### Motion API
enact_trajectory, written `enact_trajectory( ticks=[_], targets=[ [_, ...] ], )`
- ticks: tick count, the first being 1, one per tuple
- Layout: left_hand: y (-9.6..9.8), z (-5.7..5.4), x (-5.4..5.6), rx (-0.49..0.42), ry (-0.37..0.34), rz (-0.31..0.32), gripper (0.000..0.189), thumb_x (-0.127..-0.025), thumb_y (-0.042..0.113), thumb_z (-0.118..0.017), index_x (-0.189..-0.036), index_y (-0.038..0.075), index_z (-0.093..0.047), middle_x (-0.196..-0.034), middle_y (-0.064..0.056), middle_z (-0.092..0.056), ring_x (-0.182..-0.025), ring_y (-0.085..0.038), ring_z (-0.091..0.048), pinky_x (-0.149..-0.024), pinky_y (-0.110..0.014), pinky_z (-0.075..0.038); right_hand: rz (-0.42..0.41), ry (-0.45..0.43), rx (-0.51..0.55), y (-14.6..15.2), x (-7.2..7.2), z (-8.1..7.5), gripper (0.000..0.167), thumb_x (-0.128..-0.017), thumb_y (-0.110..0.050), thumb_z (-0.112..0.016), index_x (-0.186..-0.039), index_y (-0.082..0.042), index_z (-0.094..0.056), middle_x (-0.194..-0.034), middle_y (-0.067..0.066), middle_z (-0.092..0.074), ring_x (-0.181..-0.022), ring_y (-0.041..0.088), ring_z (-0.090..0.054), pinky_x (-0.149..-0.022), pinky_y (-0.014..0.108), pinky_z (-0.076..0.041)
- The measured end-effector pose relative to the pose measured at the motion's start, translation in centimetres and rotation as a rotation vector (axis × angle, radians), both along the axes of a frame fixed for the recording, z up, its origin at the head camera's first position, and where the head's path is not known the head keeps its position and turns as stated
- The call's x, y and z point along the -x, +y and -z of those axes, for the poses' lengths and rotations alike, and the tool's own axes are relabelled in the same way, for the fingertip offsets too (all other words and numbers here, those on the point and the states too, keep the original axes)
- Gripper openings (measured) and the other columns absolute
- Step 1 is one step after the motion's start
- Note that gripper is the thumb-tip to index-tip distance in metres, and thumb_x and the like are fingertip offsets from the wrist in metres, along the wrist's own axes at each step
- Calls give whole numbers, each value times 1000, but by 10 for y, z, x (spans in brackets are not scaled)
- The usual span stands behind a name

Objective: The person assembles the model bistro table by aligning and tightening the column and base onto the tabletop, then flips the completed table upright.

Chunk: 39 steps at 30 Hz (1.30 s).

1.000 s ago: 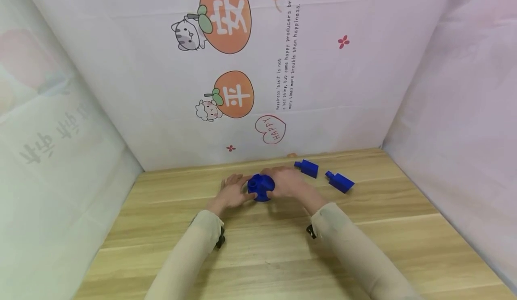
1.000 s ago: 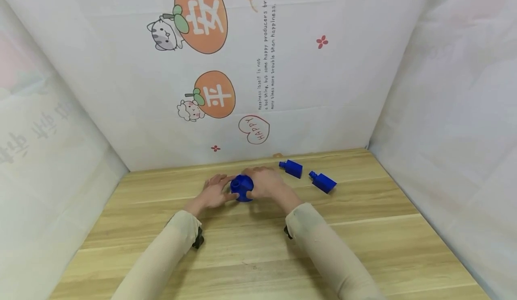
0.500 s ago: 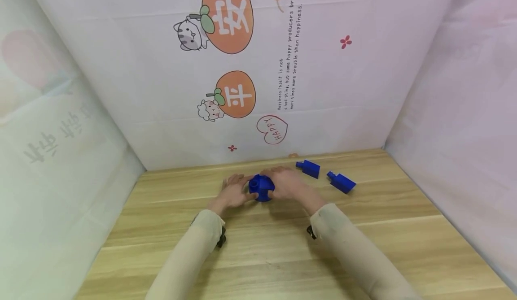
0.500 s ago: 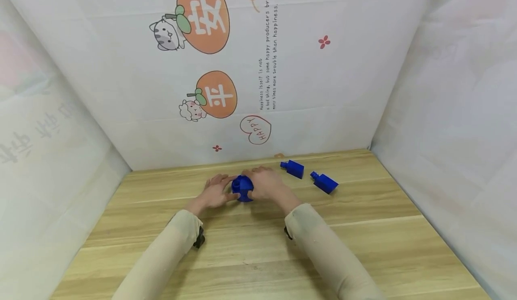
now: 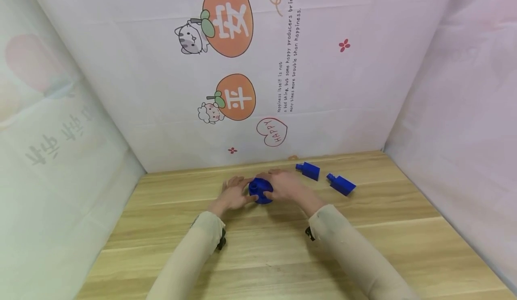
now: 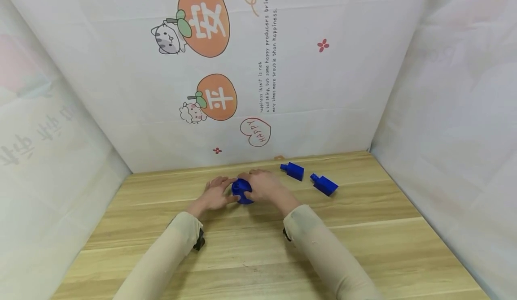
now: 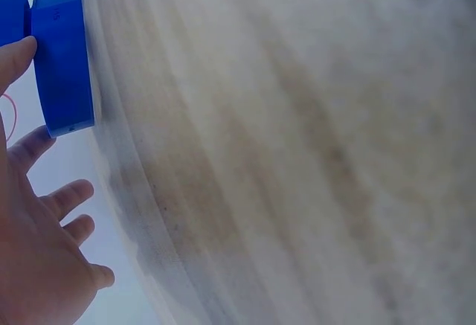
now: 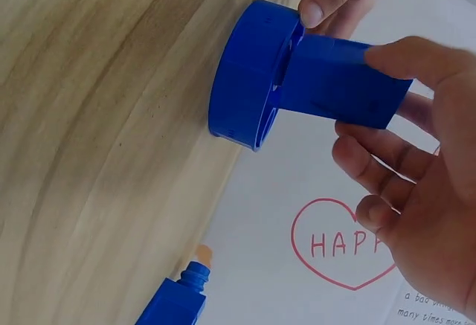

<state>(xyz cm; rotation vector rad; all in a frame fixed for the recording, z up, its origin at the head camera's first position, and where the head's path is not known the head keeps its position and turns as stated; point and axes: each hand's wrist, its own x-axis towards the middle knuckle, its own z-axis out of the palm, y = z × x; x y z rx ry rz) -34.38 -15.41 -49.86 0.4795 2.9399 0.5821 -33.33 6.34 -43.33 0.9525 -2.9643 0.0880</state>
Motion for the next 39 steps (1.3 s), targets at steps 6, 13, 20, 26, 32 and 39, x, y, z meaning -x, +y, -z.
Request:
enact_trajectory(
  ticks=[6,13,20,26,32,39],
  targets=[
    [0,3,0,-11,2,7,76,-91,62,-60,-154,25,-38,-162,-18,-29,-153,-41,-16,-120,-68,-5,-13,-20,29,-2,2,2,57,-92,-47,-67,-142,-22,-56,-139,12,-62,-125,30,-61,-104,47,-50],
    [1,3,-1,-5,19,4,76,-91,62,-59,-154,25,-39,-161,-19,-31,-153,-41,-18,-120,-68,-7,65,-28,168,-5,8,6,47,-90,-41,-73,-122,-8,-65,-112,7,-71,-95,20,-68,-81,35,-57],
    [2,3,-2,1,8,3,74,-93,60,-59,-155,26,-38,-162,-18,-30,-154,-39,-17,-120,-68,-8,68,-22,195,-7,6,11,56,-91,-38,-72,-138,-12,-57,-131,12,-66,-116,29,-66,-97,43,-55],
    [2,3,1,8,20,8,74,-93,59,-60,-155,25,-37,-162,-18,-30,-153,-39,-18,-119,-70,-9,67,7,200,-6,8,13,57,-92,-40,-70,-140,-12,-56,-132,12,-66,-118,29,-66,-100,43,-53],
    [1,-1,0,-1,18,7,74,-93,60,-59,-155,26,-38,-161,-18,-31,-153,-38,-18,-120,-68,-8,136,-46,228,-4,10,7,52,-91,-35,-72,-132,-5,-59,-123,15,-69,-108,30,-69,-92,42,-57],
    [1,0,-1,8,7,5,75,-93,63,-57,-155,26,-37,-162,-17,-31,-154,-38,-18,-121,-67,-9,174,-53,241,-3,11,9,53,-89,-38,-74,-128,-5,-61,-120,13,-70,-105,28,-68,-89,41,-57]
  ],
)
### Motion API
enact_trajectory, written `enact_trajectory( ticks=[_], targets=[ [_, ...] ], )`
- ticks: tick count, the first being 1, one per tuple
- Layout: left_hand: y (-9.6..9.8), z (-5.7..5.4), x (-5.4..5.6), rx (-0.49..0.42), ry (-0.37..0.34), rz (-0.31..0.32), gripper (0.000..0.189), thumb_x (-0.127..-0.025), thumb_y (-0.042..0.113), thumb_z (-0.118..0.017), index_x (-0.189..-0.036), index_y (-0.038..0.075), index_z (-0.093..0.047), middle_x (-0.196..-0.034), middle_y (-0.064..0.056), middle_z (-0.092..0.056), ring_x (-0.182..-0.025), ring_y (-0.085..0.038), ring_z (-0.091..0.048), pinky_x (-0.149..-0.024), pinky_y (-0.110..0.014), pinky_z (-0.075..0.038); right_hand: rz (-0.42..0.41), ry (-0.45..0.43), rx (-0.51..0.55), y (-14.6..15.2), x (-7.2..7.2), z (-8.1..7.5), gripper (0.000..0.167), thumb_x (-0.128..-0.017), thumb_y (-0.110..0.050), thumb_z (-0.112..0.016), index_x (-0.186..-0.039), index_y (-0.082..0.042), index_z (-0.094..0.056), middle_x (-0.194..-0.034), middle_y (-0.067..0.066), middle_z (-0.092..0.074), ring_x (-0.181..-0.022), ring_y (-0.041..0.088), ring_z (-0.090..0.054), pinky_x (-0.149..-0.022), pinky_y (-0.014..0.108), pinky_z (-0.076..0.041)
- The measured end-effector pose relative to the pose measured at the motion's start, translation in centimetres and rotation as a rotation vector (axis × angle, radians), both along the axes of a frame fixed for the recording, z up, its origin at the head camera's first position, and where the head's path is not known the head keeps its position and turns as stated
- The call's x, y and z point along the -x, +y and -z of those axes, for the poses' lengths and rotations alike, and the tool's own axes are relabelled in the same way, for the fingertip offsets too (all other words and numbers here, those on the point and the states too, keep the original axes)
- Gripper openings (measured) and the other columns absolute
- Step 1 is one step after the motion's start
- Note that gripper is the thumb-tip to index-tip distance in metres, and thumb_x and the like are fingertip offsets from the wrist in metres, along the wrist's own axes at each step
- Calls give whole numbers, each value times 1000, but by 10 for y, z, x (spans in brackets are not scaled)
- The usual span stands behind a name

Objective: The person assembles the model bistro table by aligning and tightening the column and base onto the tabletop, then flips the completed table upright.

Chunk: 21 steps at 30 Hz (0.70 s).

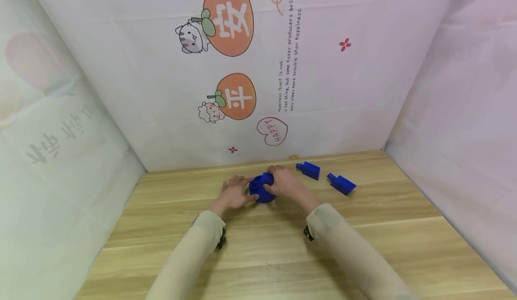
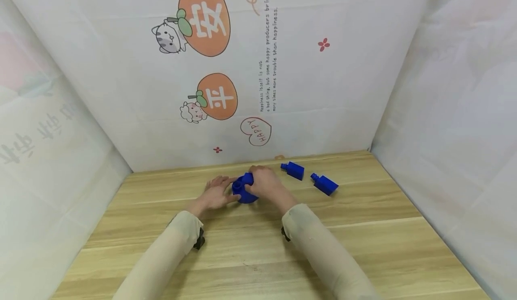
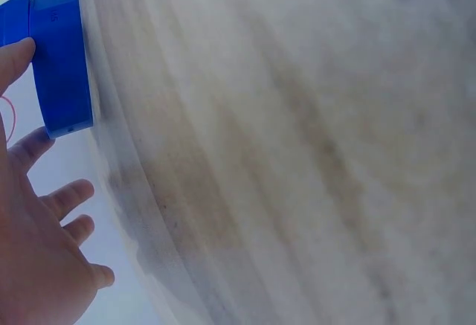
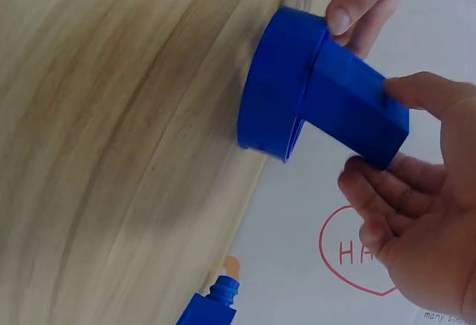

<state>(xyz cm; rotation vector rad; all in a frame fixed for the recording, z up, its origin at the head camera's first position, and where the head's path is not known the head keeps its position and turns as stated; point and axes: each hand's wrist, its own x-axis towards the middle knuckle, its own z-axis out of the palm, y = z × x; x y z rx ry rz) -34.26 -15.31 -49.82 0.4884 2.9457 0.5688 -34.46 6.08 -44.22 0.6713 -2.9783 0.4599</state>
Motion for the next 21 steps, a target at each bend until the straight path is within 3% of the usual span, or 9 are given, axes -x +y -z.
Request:
enact_trajectory(
  ticks=[3,7,13,15,19,21],
  targets=[
    [0,0,0,-5,3,11,76,-93,64,-56,-155,25,-37,-161,-19,-30,-153,-39,-17,-122,-64,-10,-35,27,-16,2,0,2,53,-90,-38,-72,-133,-9,-60,-127,12,-68,-112,29,-67,-94,42,-56],
    [0,1,0,-13,20,36,76,-94,61,-56,-155,20,-37,-160,-22,-31,-152,-42,-19,-123,-58,-13,-54,56,-27,4,0,3,52,-90,-43,-71,-129,-10,-62,-123,12,-70,-109,29,-68,-93,43,-56],
    [-1,4,3,-12,10,48,75,-95,56,-56,-156,17,-35,-161,-24,-29,-152,-43,-17,-125,-56,-11,-81,10,-43,9,-2,-2,55,-89,-38,-72,-133,-7,-61,-127,13,-68,-113,31,-67,-96,45,-54],
    [0,3,3,-14,12,46,75,-95,56,-57,-156,17,-36,-161,-23,-29,-152,-43,-17,-124,-56,-12,-69,5,-51,10,-3,-3,53,-89,-39,-73,-130,-7,-62,-122,13,-70,-109,30,-68,-93,44,-55],
    [0,2,2,-5,20,41,74,-95,57,-58,-155,18,-37,-160,-22,-31,-152,-42,-19,-124,-57,-13,-34,10,-59,10,-4,-3,50,-87,-48,-73,-113,-6,-66,-102,9,-72,-86,22,-68,-75,37,-57],
    [0,2,2,8,23,43,74,-95,59,-56,-155,19,-38,-160,-22,-31,-152,-42,-19,-124,-58,-14,-31,12,-60,10,-5,-2,51,-86,-51,-73,-111,-7,-65,-100,8,-71,-83,20,-67,-71,35,-56]
  ],
)
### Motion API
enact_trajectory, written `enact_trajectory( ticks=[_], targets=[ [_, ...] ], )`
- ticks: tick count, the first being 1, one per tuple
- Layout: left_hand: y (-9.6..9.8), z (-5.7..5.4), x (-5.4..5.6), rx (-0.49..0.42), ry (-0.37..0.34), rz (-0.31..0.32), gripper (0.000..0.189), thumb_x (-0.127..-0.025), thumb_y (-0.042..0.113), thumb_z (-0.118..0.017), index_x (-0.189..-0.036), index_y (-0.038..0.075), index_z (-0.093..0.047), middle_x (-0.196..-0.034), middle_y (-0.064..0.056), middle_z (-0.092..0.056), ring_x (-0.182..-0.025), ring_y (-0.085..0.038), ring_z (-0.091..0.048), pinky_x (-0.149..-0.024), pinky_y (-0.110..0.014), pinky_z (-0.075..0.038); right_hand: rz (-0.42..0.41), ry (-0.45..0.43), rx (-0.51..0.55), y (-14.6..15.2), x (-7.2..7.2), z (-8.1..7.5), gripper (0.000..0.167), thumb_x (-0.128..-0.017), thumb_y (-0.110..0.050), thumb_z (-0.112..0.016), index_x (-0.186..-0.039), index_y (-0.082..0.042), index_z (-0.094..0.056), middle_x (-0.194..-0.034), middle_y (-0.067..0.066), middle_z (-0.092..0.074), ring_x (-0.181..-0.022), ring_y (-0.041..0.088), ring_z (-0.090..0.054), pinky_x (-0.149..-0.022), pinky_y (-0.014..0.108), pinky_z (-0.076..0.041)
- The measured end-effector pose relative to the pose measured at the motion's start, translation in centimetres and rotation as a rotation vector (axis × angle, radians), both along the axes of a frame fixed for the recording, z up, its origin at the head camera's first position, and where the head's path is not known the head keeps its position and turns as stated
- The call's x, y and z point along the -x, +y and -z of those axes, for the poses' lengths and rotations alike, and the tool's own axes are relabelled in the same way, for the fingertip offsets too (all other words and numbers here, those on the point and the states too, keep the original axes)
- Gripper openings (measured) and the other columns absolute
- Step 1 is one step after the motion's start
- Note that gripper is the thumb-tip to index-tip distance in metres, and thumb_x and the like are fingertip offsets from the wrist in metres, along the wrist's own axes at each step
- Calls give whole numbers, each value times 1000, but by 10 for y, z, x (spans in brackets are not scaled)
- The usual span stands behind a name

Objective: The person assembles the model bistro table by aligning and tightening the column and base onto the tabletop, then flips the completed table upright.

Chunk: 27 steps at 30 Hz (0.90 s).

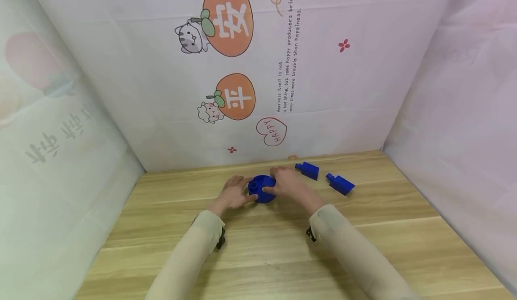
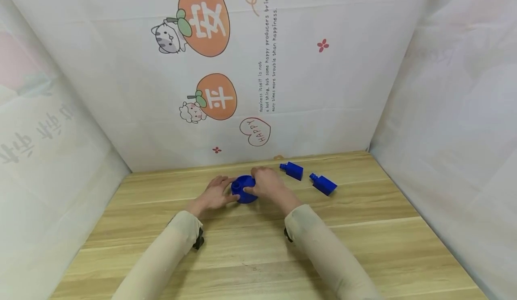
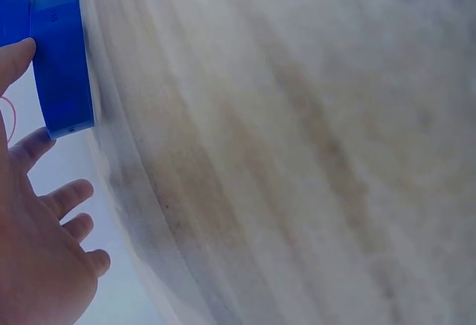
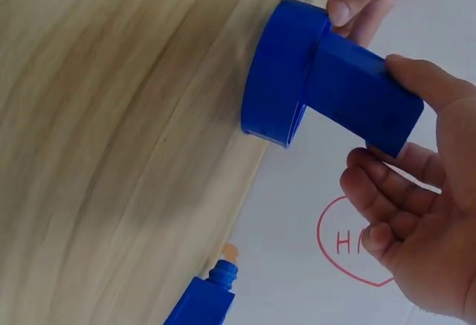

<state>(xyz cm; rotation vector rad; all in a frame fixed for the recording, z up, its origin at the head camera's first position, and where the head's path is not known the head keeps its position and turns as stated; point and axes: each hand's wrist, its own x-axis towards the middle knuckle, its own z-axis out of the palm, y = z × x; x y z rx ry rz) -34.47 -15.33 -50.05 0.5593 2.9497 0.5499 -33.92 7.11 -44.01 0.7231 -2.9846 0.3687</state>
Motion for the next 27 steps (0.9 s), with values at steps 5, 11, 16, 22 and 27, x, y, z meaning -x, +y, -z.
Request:
enact_trajectory(
  ticks=[5,11,16,22,27],
  targets=[
    [-1,0,-1,9,2,6,75,-94,60,-56,-154,19,-38,-160,-22,-32,-152,-42,-20,-123,-60,-16,-71,13,-22,2,-4,2,57,-87,-45,-74,-132,-14,-59,-123,12,-70,-103,29,-70,-87,43,-57],
    [0,-3,-1,13,3,-4,74,-95,58,-57,-155,19,-38,-160,-22,-32,-152,-42,-19,-124,-58,-13,-173,71,-39,5,-2,0,49,-84,-35,-79,-126,-12,-66,-117,11,-73,-100,26,-71,-87,40,-58],
    [0,-3,0,15,2,-10,73,-95,56,-59,-154,19,-38,-160,-23,-32,-152,-43,-20,-123,-59,-13,-167,81,-45,3,-3,-2,48,-85,-42,-78,-119,-9,-69,-116,11,-73,-102,27,-71,-89,41,-57],
    [0,1,1,44,16,-10,75,-94,61,-56,-154,20,-39,-159,-20,-34,-151,-40,-22,-123,-56,-16,-148,60,-44,-1,-6,-2,49,-86,-42,-77,-122,-10,-69,-127,11,-68,-113,29,-67,-97,44,-54],
    [0,1,1,52,4,-20,77,-93,64,-54,-155,21,-38,-159,-17,-35,-152,-38,-21,-124,-54,-14,-141,70,-18,-1,-7,1,48,-86,-42,-77,-121,-9,-69,-124,10,-69,-113,29,-67,-96,43,-54]
  ],
)
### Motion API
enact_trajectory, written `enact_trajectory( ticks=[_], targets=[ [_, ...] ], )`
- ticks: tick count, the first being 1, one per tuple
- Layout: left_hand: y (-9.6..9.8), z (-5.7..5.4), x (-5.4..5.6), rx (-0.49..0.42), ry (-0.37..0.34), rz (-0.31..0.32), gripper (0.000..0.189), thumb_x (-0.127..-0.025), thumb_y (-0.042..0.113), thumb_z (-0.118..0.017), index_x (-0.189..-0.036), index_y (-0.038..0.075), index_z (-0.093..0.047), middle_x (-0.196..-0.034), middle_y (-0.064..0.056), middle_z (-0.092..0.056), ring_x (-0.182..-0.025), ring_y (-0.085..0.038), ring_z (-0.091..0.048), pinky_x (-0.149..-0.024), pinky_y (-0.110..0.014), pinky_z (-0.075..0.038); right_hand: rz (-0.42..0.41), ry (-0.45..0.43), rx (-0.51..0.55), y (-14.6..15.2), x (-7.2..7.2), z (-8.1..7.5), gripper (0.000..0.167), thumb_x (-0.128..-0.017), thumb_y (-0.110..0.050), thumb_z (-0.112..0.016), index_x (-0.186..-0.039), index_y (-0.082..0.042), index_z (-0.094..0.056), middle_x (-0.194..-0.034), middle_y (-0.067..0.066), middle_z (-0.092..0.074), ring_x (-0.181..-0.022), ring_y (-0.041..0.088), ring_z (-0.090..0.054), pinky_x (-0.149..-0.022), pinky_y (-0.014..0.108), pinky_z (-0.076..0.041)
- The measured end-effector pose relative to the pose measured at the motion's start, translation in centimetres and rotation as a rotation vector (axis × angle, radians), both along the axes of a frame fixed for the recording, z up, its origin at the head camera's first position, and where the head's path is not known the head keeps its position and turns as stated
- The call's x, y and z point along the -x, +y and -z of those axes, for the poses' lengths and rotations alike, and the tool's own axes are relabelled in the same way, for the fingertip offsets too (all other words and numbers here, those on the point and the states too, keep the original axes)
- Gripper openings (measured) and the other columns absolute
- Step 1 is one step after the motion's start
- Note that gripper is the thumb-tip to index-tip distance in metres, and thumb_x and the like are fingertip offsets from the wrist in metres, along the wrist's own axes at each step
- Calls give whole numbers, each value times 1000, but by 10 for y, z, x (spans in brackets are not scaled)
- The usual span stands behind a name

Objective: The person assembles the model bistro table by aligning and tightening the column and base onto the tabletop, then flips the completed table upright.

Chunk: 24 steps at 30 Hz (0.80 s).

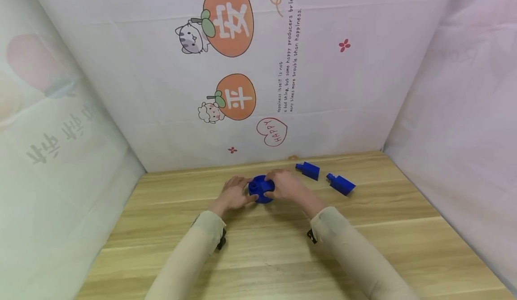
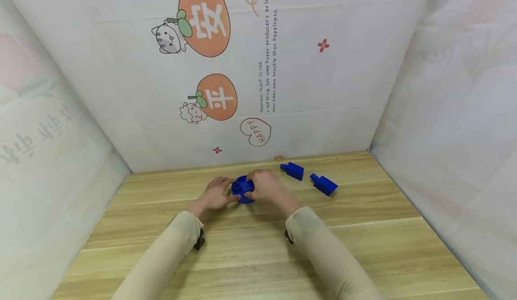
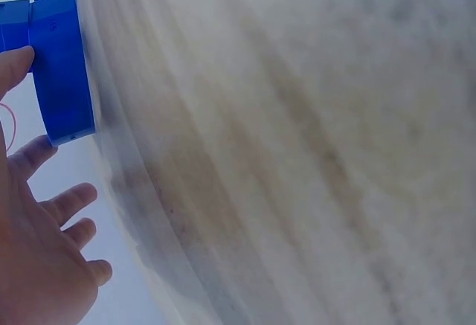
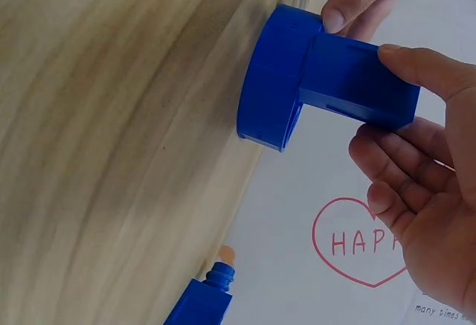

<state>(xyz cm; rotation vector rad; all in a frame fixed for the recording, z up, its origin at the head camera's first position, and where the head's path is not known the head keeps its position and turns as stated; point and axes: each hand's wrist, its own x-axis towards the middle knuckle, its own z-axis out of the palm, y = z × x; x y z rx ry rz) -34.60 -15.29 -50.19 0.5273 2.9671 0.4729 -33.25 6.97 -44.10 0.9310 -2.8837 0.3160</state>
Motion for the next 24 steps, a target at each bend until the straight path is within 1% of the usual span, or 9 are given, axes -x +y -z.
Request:
enact_trajectory(
  ticks=[5,8,10,12,14,16,18,21,24],
  targets=[
    [0,-2,-2,-15,20,0,75,-93,61,-56,-154,20,-40,-159,-20,-35,-151,-40,-23,-124,-55,-15,8,-11,29,2,0,2,51,-86,-42,-77,-124,-9,-67,-126,11,-68,-117,31,-65,-100,44,-53],
    [1,0,-5,-43,32,-3,75,-94,59,-57,-154,17,-39,-158,-20,-35,-151,-40,-23,-124,-55,-15,20,-61,49,7,-1,4,60,-84,-38,-80,-132,-7,-62,-133,12,-65,-124,32,-61,-106,46,-48],
    [0,3,-7,-64,36,-16,76,-94,59,-57,-154,16,-39,-158,-18,-36,-151,-39,-23,-124,-55,-15,28,-110,52,12,-1,5,66,-83,-36,-81,-138,-6,-58,-135,12,-64,-125,31,-60,-107,47,-47],
    [-1,5,-9,-84,40,-34,76,-94,60,-56,-153,16,-39,-157,-17,-36,-150,-36,-25,-124,-54,-15,39,-156,47,17,-1,4,70,-84,-34,-81,-142,-6,-54,-135,13,-64,-124,30,-61,-106,47,-48],
    [-2,5,-10,-96,43,-52,75,-93,60,-57,-152,18,-40,-156,-15,-37,-149,-34,-26,-123,-53,-16,40,-183,47,22,0,1,69,-85,-33,-79,-143,-6,-53,-132,13,-65,-120,30,-62,-103,47,-50],
    [-3,5,-10,-97,35,-60,73,-94,59,-58,-152,18,-41,-157,-16,-36,-149,-35,-25,-123,-53,-15,38,-189,48,27,1,0,67,-87,-34,-76,-143,-6,-53,-129,14,-67,-117,30,-64,-101,48,-51],
    [-3,4,-10,-86,21,-56,71,-95,57,-58,-152,19,-41,-158,-19,-35,-150,-37,-23,-123,-55,-15,41,-174,34,34,1,-1,64,-89,-34,-73,-143,-5,-53,-127,13,-68,-115,30,-65,-99,48,-52],
    [-3,0,-7,-73,-6,-43,68,-97,52,-56,-154,19,-39,-160,-21,-31,-152,-40,-19,-122,-59,-13,46,-145,18,45,3,-3,59,-93,-33,-69,-141,-4,-54,-125,15,-69,-113,32,-66,-98,48,-52],
    [-2,-6,-4,-66,-19,-42,67,-97,51,-55,-155,21,-37,-162,-21,-28,-153,-42,-16,-122,-61,-12,55,-124,19,55,4,-5,54,-95,-31,-66,-139,-2,-56,-124,16,-69,-112,33,-66,-97,49,-53]
  ],
)
